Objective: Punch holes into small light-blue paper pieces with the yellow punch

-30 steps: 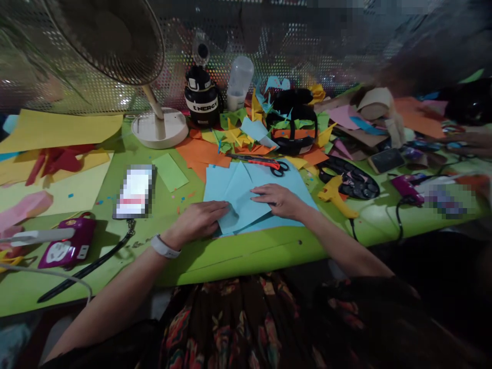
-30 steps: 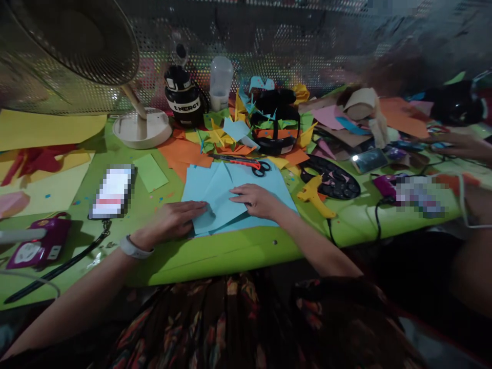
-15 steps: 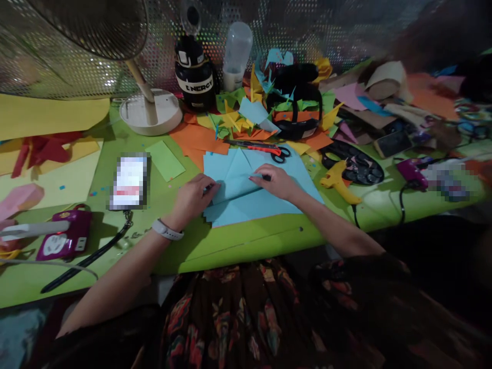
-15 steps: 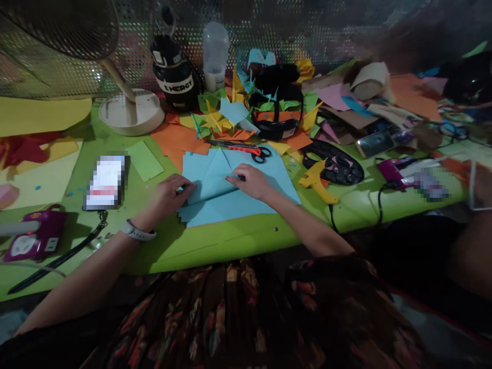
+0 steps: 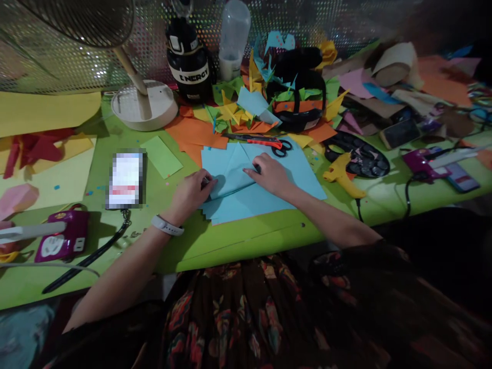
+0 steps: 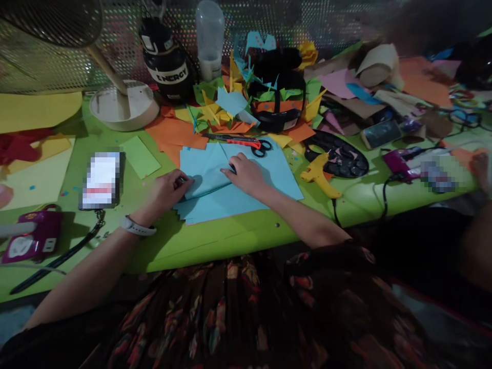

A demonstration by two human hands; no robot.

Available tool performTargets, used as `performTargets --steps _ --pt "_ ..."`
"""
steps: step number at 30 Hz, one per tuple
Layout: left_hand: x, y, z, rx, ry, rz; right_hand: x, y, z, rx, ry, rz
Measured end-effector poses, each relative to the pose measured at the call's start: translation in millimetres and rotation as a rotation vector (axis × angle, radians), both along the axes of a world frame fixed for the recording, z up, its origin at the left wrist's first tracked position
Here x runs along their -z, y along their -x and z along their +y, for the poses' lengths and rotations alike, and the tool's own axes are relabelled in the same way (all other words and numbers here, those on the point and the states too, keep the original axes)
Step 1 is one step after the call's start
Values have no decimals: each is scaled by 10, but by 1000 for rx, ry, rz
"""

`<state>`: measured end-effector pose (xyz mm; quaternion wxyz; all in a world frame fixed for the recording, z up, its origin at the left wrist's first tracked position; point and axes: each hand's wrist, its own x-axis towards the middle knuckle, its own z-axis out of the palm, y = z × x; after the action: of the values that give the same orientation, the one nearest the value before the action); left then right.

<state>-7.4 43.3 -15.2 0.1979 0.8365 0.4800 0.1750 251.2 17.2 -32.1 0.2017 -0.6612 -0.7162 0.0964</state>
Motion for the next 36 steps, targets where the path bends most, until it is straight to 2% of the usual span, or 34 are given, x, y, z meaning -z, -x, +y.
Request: performTargets --steps 2,4,6,8,10,15,21,25,29,31,32,34,36 --pt "-51 -7 -58 -40 -124 39 14 12 -6 12 -5 -7" --pt "-88 -39 -147 5 -297 56 26 20 -18 15 -14 -15" --pt "-81 -97 -251 214 -363 61 30 24 -28 11 -22 -24" --pt "-23 -162 -345 424 -332 96 22 27 -28 15 -17 -31" --pt "65 -211 -406 507 -295 129 8 28 -19 26 -2 -30" --pt "199 -225 -428 517 -245 161 -23 32 3 29 26 7" --pt "172 -213 -413 510 -221 136 0 44 7 57 15 46" --pt "169 -215 -407 518 -228 135 25 -39 67 60 1 168" --pt "180 -212 -402 519 -257 154 -64 -106 -34 76 -56 257" --pt "189 -209 -401 522 -279 167 -130 -62 -208 15 -129 189" --pt "195 -207 -401 525 -294 170 -153 -21 -315 -66 -156 132" --pt "209 -201 -400 529 -318 175 -162 76 -531 -287 -133 14" --pt "219 -195 -397 534 -327 173 -119 160 -703 -410 -93 -70"
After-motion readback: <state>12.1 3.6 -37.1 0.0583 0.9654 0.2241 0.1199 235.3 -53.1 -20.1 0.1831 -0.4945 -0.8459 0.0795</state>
